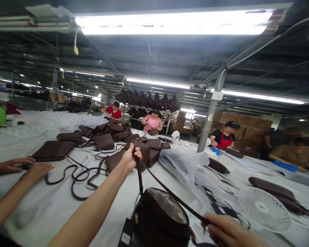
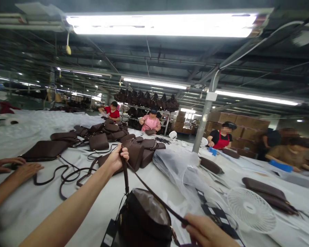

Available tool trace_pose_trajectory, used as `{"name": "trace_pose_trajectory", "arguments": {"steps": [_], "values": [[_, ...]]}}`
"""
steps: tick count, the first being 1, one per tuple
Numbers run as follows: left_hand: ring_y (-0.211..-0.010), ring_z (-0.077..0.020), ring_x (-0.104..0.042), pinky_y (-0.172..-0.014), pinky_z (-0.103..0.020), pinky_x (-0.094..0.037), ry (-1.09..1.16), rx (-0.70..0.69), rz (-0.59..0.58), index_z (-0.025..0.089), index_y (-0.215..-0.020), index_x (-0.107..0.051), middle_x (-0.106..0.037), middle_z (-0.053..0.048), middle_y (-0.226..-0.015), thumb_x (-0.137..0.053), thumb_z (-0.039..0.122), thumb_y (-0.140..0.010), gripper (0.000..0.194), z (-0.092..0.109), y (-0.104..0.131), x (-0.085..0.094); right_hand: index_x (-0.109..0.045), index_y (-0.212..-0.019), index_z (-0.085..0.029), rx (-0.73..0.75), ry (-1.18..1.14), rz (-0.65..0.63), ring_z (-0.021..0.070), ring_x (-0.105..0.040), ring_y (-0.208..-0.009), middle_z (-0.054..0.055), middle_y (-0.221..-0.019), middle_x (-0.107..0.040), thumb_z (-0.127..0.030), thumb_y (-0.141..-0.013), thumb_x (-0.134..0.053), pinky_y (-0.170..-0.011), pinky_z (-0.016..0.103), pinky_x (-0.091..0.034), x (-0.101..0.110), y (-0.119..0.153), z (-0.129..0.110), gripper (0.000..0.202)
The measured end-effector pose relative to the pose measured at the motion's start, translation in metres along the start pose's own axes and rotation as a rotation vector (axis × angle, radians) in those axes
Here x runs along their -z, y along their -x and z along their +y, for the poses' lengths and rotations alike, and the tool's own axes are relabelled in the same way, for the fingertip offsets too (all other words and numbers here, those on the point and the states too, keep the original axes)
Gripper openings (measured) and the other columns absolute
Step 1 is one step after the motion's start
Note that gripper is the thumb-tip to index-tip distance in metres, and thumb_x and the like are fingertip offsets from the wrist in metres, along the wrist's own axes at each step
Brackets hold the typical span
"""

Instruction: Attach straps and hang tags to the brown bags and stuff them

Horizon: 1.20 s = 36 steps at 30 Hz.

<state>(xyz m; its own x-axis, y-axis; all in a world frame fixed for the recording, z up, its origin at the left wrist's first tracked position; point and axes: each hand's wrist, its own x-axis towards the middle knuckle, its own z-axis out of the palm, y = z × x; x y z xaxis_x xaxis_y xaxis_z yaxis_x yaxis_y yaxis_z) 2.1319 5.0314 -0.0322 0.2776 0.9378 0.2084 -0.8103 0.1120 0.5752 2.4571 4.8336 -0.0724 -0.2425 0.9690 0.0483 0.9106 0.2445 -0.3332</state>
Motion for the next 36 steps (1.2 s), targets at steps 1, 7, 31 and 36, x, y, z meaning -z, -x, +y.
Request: {"name": "trace_pose_trajectory", "arguments": {"steps": [1, 7, 31, 36], "values": [[-0.038, -0.0013, -0.035, -0.040, -0.011, -0.033, -0.021, 0.005, -0.015, 0.016, -0.068, -0.039, -0.042, 0.007, -0.056, -0.039, 0.038, -0.100, 0.038, 0.001, 0.000, 0.002, -0.068, -0.098, -0.027, -0.002, 0.084, 0.023, 0.0212, -0.065, -0.081, 0.006, -0.085, -0.069, -0.031, -0.093, -0.037, -0.077, 0.031, -0.050, 0.009, -0.006, 0.001, 0.031], [-0.040, -0.0022, -0.032, -0.036, -0.014, -0.026, -0.274, 0.153, -0.222, 0.013, -0.073, -0.050, -0.051, 0.002, -0.065, -0.062, 0.038, -0.089, 0.031, -0.018, 0.008, -0.024, -0.067, -0.090, -0.022, 0.150, 0.653, 0.115, 0.0183, -0.064, -0.069, 0.007, -0.090, -0.064, -0.012, -0.089, -0.040, -0.058, 0.027, -0.041, 0.041, -0.055, -0.051, 0.029], [-0.055, -0.0076, -0.048, -0.047, -0.020, -0.031, -0.827, 0.239, -0.637, 0.014, -0.082, -0.058, -0.063, -0.001, -0.074, -0.072, 0.015, -0.058, 0.028, -0.036, 0.014, -0.048, -0.062, -0.108, -0.022, 0.364, 0.774, 0.318, 0.0148, -0.061, -0.067, 0.003, -0.089, -0.064, -0.015, -0.090, -0.050, -0.050, 0.026, -0.030, 0.065, -0.137, -0.114, 0.022], [-0.074, -0.0204, -0.065, -0.065, -0.029, -0.047, -0.654, 0.357, -0.606, 0.012, -0.088, -0.060, -0.065, -0.007, -0.072, -0.075, 0.046, -0.068, 0.042, -0.054, 0.018, -0.016, -0.062, -0.110, -0.022, 0.305, 0.764, 0.349, 0.0172, -0.065, -0.072, 0.004, -0.093, -0.066, -0.017, -0.094, -0.045, -0.053, 0.027, -0.034, 0.064, -0.134, -0.106, 0.023]]}}
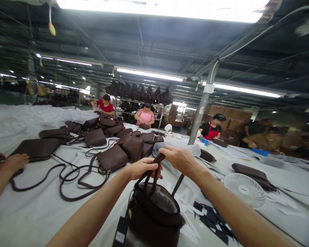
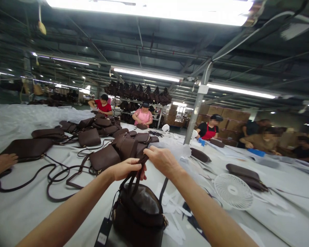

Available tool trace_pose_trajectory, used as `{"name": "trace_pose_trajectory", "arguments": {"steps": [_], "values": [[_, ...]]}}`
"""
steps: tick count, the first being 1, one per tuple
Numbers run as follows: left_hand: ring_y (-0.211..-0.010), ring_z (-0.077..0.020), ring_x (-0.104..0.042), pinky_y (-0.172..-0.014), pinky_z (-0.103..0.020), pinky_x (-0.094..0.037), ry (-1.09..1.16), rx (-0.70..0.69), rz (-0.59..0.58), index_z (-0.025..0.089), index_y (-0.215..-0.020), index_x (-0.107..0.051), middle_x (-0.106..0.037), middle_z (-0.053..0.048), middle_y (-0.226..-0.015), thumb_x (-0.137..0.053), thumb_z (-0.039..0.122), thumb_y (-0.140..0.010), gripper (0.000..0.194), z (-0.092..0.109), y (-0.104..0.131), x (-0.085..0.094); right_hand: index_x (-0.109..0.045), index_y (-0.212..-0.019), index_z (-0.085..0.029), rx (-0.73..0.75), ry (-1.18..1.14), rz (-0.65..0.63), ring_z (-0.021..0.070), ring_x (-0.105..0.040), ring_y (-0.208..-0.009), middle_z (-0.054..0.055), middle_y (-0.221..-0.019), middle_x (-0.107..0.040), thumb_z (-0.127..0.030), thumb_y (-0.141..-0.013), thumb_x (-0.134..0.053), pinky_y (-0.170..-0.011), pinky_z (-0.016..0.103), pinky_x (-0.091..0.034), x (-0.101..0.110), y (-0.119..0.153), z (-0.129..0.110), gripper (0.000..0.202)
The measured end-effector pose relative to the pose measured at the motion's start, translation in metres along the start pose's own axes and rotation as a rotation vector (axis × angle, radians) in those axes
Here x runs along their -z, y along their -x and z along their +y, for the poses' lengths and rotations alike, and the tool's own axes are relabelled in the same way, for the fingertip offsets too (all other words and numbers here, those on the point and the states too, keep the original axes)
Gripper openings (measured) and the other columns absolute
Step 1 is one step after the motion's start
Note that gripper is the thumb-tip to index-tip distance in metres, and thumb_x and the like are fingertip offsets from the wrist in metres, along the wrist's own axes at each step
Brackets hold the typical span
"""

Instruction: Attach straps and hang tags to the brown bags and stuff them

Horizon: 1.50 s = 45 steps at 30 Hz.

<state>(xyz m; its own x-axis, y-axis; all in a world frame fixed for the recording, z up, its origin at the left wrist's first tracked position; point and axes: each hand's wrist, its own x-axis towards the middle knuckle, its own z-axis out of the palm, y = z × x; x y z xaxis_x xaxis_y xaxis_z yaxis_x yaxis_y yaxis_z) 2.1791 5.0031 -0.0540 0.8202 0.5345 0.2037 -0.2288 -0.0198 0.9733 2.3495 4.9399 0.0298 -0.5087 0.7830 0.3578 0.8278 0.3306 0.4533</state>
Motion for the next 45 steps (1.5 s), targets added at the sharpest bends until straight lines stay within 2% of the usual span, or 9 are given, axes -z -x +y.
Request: {"name": "trace_pose_trajectory", "arguments": {"steps": [4, 9, 15, 21, 24, 29, 34, 42, 45], "values": [[-0.048, -0.0124, -0.055, -0.055, -0.030, -0.048, 0.111, 0.092, 0.134, 0.017, -0.085, -0.052, -0.049, 0.006, -0.057, -0.074, 0.057, -0.066, 0.049, -0.017, -0.003, 0.001, -0.060, -0.117, -0.019, -0.189, -0.085, -0.051, 0.0223, -0.067, -0.086, 0.008, -0.098, -0.070, -0.024, -0.092, -0.054, -0.060, 0.027, -0.041, -0.010, 0.007, 0.001, 0.026], [-0.036, -0.0023, -0.022, -0.038, -0.017, -0.019, 0.034, 0.202, 0.170, 0.019, -0.083, -0.049, -0.032, 0.012, -0.050, -0.070, 0.059, -0.071, 0.048, -0.011, -0.009, -0.004, -0.068, -0.089, -0.021, -0.143, -0.024, -0.123, 0.0179, -0.066, -0.073, 0.004, -0.089, -0.069, -0.029, -0.094, -0.051, -0.055, 0.026, -0.036, -0.004, 0.010, 0.006, 0.020], [-0.039, -0.0028, -0.022, -0.038, -0.018, -0.014, -0.065, 0.181, 0.050, 0.018, -0.086, -0.052, -0.035, 0.010, -0.055, -0.066, 0.062, -0.072, 0.049, -0.005, 0.001, -0.010, -0.068, -0.083, -0.021, -0.108, -0.103, -0.076, 0.0178, -0.065, -0.077, 0.003, -0.083, -0.070, -0.032, -0.092, -0.055, -0.055, 0.026, -0.030, -0.001, 0.007, 0.019, 0.018], [-0.036, -0.0026, -0.017, -0.038, -0.020, -0.007, -0.026, 0.183, 0.252, 0.021, -0.072, -0.039, -0.030, 0.012, -0.049, -0.068, 0.059, -0.070, 0.047, -0.011, 0.001, 0.004, -0.065, -0.091, -0.020, -0.371, 0.045, -0.115, 0.0254, -0.069, -0.078, 0.009, -0.082, -0.073, -0.032, -0.095, -0.050, -0.052, 0.027, -0.033, -0.022, 0.026, 0.047, 0.020], [-0.037, -0.0028, -0.014, -0.040, -0.019, -0.009, 0.027, 0.129, 0.345, 0.022, -0.076, -0.038, -0.025, 0.014, -0.049, -0.061, 0.068, -0.070, 0.052, -0.017, -0.010, 0.000, -0.063, -0.093, -0.017, -0.448, 0.071, -0.119, 0.0273, -0.071, -0.076, 0.013, -0.081, -0.073, -0.027, -0.098, -0.042, -0.052, 0.028, -0.040, -0.027, 0.027, 0.031, 0.024], [-0.038, -0.0025, -0.018, -0.041, -0.019, -0.013, 0.129, 0.041, 0.407, 0.021, -0.082, -0.044, -0.028, 0.013, -0.051, -0.063, 0.077, -0.063, 0.062, -0.025, -0.027, -0.019, -0.063, -0.099, -0.014, -0.202, -0.055, -0.226, 0.0257, -0.072, -0.078, 0.014, -0.090, -0.073, -0.004, -0.091, -0.042, -0.060, 0.029, -0.049, -0.031, 0.014, -0.035, 0.024], [-0.036, -0.0025, -0.022, -0.039, -0.018, -0.011, 0.242, -0.002, 0.518, 0.018, -0.075, -0.049, -0.032, 0.012, -0.047, -0.077, 0.059, -0.063, 0.051, -0.030, -0.029, -0.021, -0.057, -0.111, -0.010, -0.163, -0.128, -0.246, 0.0249, -0.070, -0.091, 0.016, -0.106, -0.069, 0.002, -0.086, -0.041, -0.068, 0.030, -0.051, -0.040, 0.005, -0.058, 0.033], [-0.048, -0.0069, -0.050, -0.052, -0.021, -0.044, 0.486, -0.127, 0.734, 0.018, -0.069, -0.039, -0.049, 0.004, -0.061, -0.055, 0.041, -0.092, 0.037, -0.020, -0.025, 0.018, -0.056, -0.079, -0.019, -0.121, -0.675, -0.219, 0.0144, -0.061, -0.067, 0.000, -0.070, -0.065, -0.021, -0.095, -0.041, -0.062, 0.024, -0.042, -0.043, 0.042, -0.012, 0.022], [-0.043, -0.0041, -0.043, -0.048, -0.017, -0.040, 0.556, -0.107, 0.712, 0.019, -0.067, -0.033, -0.045, 0.005, -0.060, -0.050, 0.037, -0.096, 0.038, -0.010, -0.016, 0.035, -0.053, -0.074, -0.020, -0.132, -0.623, -0.255, 0.0151, -0.059, -0.065, 0.000, -0.068, -0.063, -0.027, -0.095, -0.040, -0.060, 0.025, -0.040, -0.041, 0.063, 0.012, 0.025]]}}
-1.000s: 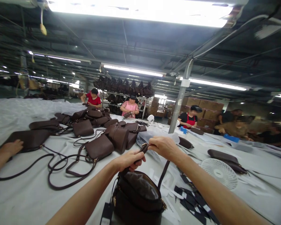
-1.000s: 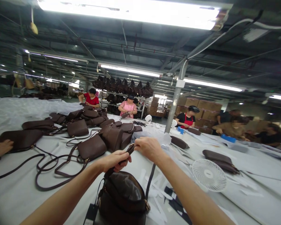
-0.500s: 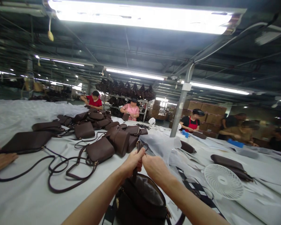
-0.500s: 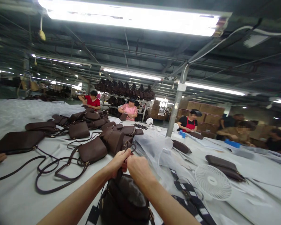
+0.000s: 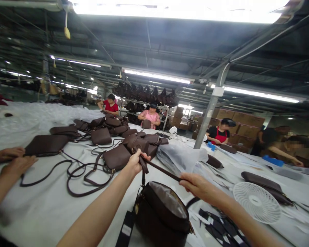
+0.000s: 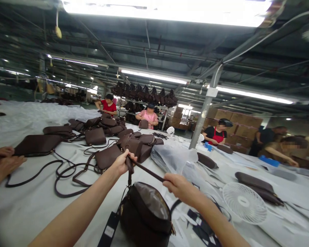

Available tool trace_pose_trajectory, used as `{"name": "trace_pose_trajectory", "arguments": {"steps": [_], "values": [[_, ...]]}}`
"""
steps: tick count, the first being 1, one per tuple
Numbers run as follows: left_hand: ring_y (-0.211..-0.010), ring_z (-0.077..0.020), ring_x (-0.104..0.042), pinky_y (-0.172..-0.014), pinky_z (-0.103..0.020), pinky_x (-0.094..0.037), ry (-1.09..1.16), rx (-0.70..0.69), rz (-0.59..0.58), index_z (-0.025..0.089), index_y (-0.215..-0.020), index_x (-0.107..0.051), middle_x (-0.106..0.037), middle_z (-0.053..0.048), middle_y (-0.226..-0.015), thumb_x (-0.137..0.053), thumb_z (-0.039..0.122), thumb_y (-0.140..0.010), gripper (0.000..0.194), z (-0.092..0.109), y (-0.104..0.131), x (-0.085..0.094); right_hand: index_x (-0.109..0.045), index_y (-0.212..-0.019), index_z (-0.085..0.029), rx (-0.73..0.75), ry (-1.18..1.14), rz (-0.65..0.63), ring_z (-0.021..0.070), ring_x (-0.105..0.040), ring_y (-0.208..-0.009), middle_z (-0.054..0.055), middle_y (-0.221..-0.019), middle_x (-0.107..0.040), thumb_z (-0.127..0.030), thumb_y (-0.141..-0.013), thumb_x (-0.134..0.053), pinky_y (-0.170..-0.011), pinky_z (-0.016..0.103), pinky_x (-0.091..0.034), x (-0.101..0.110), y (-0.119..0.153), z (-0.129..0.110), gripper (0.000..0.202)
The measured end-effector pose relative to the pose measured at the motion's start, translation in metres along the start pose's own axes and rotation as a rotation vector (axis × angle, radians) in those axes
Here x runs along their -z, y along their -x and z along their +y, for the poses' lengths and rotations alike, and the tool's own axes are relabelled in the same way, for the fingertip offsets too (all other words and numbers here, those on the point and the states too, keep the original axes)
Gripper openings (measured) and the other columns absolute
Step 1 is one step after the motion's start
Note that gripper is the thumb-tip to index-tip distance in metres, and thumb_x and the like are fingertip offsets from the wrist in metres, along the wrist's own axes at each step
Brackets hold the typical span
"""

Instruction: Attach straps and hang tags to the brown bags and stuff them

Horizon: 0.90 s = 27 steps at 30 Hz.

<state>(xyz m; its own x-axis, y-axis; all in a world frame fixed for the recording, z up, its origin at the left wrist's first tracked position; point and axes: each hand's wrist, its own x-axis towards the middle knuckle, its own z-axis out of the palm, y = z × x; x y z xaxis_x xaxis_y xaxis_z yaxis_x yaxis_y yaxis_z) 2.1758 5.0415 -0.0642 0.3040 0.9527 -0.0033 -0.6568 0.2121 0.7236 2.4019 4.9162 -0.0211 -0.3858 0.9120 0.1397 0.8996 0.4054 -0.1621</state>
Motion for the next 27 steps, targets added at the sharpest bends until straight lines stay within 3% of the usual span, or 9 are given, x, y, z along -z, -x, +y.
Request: {"name": "trace_pose_trajectory", "arguments": {"steps": [2, 5, 8, 10, 14, 19, 23, 27], "values": [[-0.037, -0.0018, -0.033, -0.040, -0.015, -0.030, -0.022, 0.064, -0.064, 0.018, -0.068, -0.037, -0.046, 0.005, -0.060, -0.051, 0.035, -0.096, 0.036, 0.004, 0.004, 0.000, -0.056, -0.078, -0.020, -0.003, 0.166, 0.062, 0.0177, -0.061, -0.070, 0.002, -0.073, -0.066, -0.029, -0.095, -0.041, -0.062, 0.027, -0.038, 0.007, 0.004, 0.005, 0.024], [-0.035, -0.0016, -0.029, -0.036, -0.016, -0.022, -0.124, 0.176, -0.225, 0.016, -0.070, -0.043, -0.057, -0.002, -0.067, -0.055, 0.034, -0.093, 0.032, -0.004, 0.014, -0.012, -0.061, -0.081, -0.021, -0.016, 0.352, 0.144, 0.0198, -0.064, -0.073, 0.005, -0.077, -0.069, -0.033, -0.097, -0.041, -0.060, 0.028, -0.034, 0.015, -0.006, -0.008, 0.028], [-0.035, -0.0014, -0.026, -0.036, -0.017, -0.021, -0.326, 0.210, -0.460, 0.017, -0.070, -0.043, -0.061, -0.004, -0.069, -0.059, 0.047, -0.087, 0.039, -0.016, 0.022, -0.025, -0.064, -0.079, -0.020, -0.046, 0.431, 0.192, 0.0203, -0.066, -0.075, 0.006, -0.079, -0.071, -0.034, -0.097, -0.043, -0.058, 0.028, -0.032, 0.020, -0.024, -0.030, 0.031], [-0.036, -0.0014, -0.026, -0.037, -0.017, -0.021, -0.458, 0.197, -0.552, 0.018, -0.074, -0.043, -0.060, -0.002, -0.067, -0.062, 0.059, -0.080, 0.046, -0.021, 0.025, -0.029, -0.067, -0.080, -0.020, -0.061, 0.461, 0.206, 0.0211, -0.066, -0.076, 0.007, -0.081, -0.073, -0.034, -0.095, -0.045, -0.058, 0.028, -0.031, 0.022, -0.035, -0.039, 0.030], [-0.037, -0.0022, -0.027, -0.038, -0.017, -0.019, -0.596, 0.195, -0.538, 0.021, -0.082, -0.043, -0.049, 0.007, -0.060, -0.070, 0.064, -0.068, 0.053, -0.018, 0.029, -0.027, -0.069, -0.079, -0.020, -0.062, 0.411, 0.216, 0.0208, -0.065, -0.074, 0.008, -0.079, -0.072, -0.036, -0.092, -0.050, -0.056, 0.027, -0.031, 0.022, -0.040, -0.038, 0.028], [-0.039, -0.0035, -0.023, -0.038, -0.018, -0.017, -0.790, 0.196, -0.586, 0.018, -0.083, -0.053, -0.038, 0.010, -0.055, -0.069, 0.054, -0.071, 0.042, 0.003, 0.031, -0.019, -0.069, -0.077, -0.019, 0.035, 0.009, 0.060, 0.0130, -0.055, -0.062, -0.001, -0.067, -0.065, -0.028, -0.087, -0.054, -0.056, 0.023, -0.035, 0.035, -0.023, -0.020, 0.020], [-0.046, -0.0067, -0.039, -0.044, -0.020, -0.031, -0.845, 0.151, -0.605, 0.013, -0.071, -0.060, -0.048, 0.004, -0.056, -0.073, 0.039, -0.070, 0.029, 0.012, 0.031, -0.015, -0.067, -0.073, -0.017, 0.013, -0.032, 0.117, 0.0112, -0.048, -0.057, -0.002, -0.060, -0.059, -0.024, -0.085, -0.055, -0.055, 0.023, -0.032, 0.041, -0.009, -0.012, 0.019], [-0.063, -0.0145, -0.059, -0.064, -0.026, -0.047, -0.771, 0.133, -0.566, 0.015, -0.065, -0.054, -0.058, -0.002, -0.061, -0.071, 0.048, -0.069, 0.038, 0.004, 0.031, -0.019, -0.067, -0.074, -0.018, 0.065, 0.053, 0.221, 0.0106, -0.046, -0.056, -0.003, -0.060, -0.058, -0.026, -0.087, -0.057, -0.055, 0.023, -0.030, 0.037, -0.008, -0.013, 0.018]]}}
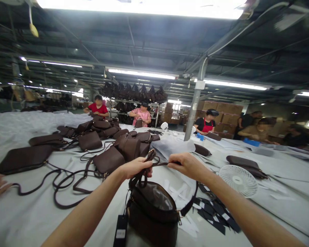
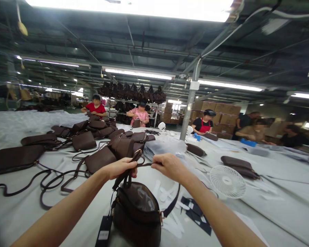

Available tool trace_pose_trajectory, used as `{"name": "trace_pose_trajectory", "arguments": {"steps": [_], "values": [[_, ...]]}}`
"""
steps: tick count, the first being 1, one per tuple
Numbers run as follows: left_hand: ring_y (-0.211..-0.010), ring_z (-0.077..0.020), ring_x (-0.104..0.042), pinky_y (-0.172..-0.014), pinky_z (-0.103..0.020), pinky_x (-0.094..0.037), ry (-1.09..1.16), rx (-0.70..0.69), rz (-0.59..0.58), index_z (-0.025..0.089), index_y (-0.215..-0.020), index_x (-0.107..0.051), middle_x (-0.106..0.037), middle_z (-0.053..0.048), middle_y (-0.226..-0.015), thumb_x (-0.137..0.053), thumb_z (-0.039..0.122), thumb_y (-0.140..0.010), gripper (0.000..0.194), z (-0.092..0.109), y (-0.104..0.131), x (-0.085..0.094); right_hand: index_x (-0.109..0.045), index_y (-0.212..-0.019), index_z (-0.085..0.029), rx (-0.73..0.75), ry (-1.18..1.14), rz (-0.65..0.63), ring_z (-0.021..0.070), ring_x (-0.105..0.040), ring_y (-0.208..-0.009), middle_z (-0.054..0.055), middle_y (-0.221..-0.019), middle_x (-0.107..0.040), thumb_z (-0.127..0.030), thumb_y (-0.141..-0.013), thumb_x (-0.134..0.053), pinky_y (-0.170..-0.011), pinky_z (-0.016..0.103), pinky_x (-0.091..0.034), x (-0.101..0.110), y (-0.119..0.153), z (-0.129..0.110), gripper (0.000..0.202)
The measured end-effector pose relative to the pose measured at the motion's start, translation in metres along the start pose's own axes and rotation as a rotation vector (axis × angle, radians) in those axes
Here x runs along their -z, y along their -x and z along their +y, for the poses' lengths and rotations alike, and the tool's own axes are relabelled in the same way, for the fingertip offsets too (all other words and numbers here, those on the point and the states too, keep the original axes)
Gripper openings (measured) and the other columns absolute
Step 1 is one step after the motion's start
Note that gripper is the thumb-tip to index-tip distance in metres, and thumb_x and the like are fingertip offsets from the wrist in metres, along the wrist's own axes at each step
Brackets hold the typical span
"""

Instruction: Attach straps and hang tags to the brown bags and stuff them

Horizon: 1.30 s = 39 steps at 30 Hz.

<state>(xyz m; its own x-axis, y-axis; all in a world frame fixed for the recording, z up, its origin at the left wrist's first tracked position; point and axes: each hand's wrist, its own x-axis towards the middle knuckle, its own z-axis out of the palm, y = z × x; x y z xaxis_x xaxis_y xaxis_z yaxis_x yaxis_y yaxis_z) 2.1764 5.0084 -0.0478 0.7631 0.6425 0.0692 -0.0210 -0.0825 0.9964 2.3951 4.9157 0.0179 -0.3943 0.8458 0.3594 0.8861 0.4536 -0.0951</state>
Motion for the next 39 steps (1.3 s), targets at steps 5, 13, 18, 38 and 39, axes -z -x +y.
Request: {"name": "trace_pose_trajectory", "arguments": {"steps": [5, 13, 18, 38, 39], "values": [[-0.056, -0.0189, -0.063, -0.062, -0.035, -0.051, 0.132, 0.079, -0.006, 0.017, -0.069, -0.048, -0.059, -0.001, -0.059, -0.075, 0.055, -0.064, 0.047, -0.004, -0.003, -0.007, -0.067, -0.076, -0.020, -0.009, 0.095, 0.077, 0.0112, -0.047, -0.055, -0.002, -0.061, -0.059, -0.026, -0.087, -0.057, -0.055, 0.024, -0.028, -0.002, -0.005, -0.006, 0.017], [-0.088, -0.0306, -0.069, -0.073, -0.039, -0.053, 0.402, 0.116, -0.164, 0.013, -0.084, -0.052, -0.071, -0.019, -0.095, -0.077, 0.053, -0.068, 0.050, -0.012, -0.001, -0.009, -0.067, -0.072, -0.020, -0.036, 0.278, 0.060, 0.0140, -0.055, -0.063, 0.002, -0.067, -0.066, -0.028, -0.087, -0.054, -0.055, 0.026, -0.025, -0.007, -0.017, -0.014, 0.022], [-0.073, -0.0247, -0.068, -0.073, -0.042, -0.054, 0.479, 0.098, -0.223, 0.015, -0.079, -0.049, -0.060, -0.002, -0.069, -0.077, 0.050, -0.071, 0.045, -0.015, 0.001, -0.008, -0.068, -0.076, -0.021, -0.069, 0.391, 0.004, 0.0182, -0.062, -0.072, 0.004, -0.075, -0.070, -0.031, -0.089, -0.052, -0.055, 0.028, -0.027, -0.007, -0.025, -0.019, 0.023], [-0.055, -0.0093, -0.045, -0.051, -0.023, -0.038, -0.242, 0.030, -0.355, 0.014, -0.084, -0.056, -0.050, 0.003, -0.066, -0.069, 0.030, -0.072, 0.024, 0.008, 0.017, -0.012, -0.053, -0.112, -0.014, 0.178, 0.275, -0.345, 0.0223, -0.066, -0.084, 0.010, -0.097, -0.070, -0.026, -0.091, -0.058, -0.057, 0.028, -0.034, -0.036, -0.017, -0.039, 0.026], [-0.056, -0.0101, -0.047, -0.052, -0.023, -0.039, -0.249, 0.013, -0.338, 0.014, -0.084, -0.056, -0.051, 0.003, -0.066, -0.067, 0.031, -0.074, 0.022, 0.007, 0.018, -0.012, -0.054, -0.111, -0.015, 0.190, 0.277, -0.332, 0.0220, -0.066, -0.085, 0.009, -0.097, -0.070, -0.027, -0.091, -0.058, -0.057, 0.028, -0.034, -0.036, -0.018, -0.037, 0.023]]}}
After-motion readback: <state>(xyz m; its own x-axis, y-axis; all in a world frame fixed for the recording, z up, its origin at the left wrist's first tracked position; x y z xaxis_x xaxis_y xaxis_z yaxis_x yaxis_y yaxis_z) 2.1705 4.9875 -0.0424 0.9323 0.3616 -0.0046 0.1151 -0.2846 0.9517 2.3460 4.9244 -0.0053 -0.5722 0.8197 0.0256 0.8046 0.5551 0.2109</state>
